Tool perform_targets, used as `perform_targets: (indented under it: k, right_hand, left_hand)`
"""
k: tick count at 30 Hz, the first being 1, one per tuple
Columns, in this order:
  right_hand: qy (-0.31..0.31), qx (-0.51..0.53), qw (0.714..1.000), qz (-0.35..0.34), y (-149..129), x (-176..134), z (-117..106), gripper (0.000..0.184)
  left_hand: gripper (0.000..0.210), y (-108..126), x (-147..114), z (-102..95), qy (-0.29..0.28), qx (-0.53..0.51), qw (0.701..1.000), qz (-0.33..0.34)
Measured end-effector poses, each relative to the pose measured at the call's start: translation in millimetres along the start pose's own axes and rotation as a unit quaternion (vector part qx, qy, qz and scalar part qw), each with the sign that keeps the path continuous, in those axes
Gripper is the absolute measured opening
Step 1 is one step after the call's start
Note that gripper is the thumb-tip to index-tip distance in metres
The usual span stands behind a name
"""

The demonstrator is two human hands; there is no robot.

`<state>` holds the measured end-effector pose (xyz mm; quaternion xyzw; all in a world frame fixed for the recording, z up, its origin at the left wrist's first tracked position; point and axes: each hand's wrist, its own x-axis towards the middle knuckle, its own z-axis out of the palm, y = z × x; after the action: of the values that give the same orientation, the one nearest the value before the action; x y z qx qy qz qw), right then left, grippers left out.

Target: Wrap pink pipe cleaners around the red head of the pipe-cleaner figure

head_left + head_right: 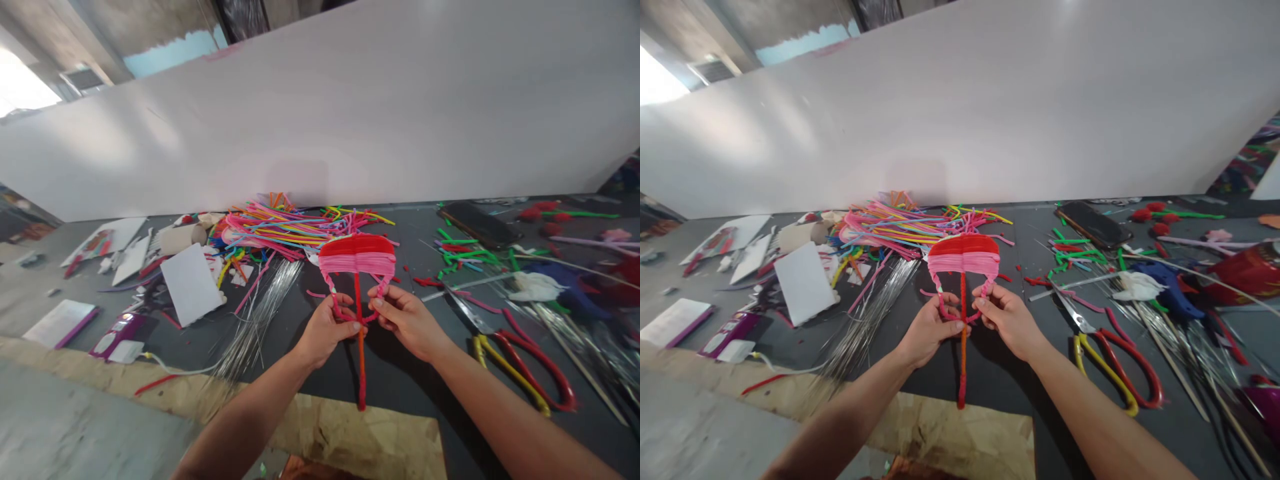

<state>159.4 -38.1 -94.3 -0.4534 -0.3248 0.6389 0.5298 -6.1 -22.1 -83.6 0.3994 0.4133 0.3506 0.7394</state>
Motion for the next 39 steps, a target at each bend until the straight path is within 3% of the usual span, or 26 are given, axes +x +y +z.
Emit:
perform_targets:
  k: [9,16,27,39]
  right_hand:
    - [0.004,0.013,1.0,0.003,-2.2,1.5,-3.1,0.035]
    - [0.001,0.027,1.0,0.013,-4.8,-0.8,-1.0,0.033]
    - [-0.02,0.022,0.999,0.026,-2.5,-2.6,-1.1,0.033]
    - [-0.02,0.023,0.999,0.035,-1.3,-2.6,0.7,0.032]
  left_hand:
    - [0.047,9.6,2.2,-7.5,-0.049,-0.022,0.998,-0.018]
    - [0.034,18.4,6.6,-13.5,0.022,-0.046,0.998,0.022]
    - [0.03,20.7,13.0,-21.3,0.06,-0.079,0.994,0.046]
    - [0.029,22.5,11.7,-26.2,0.041,-0.048,0.995,0.077]
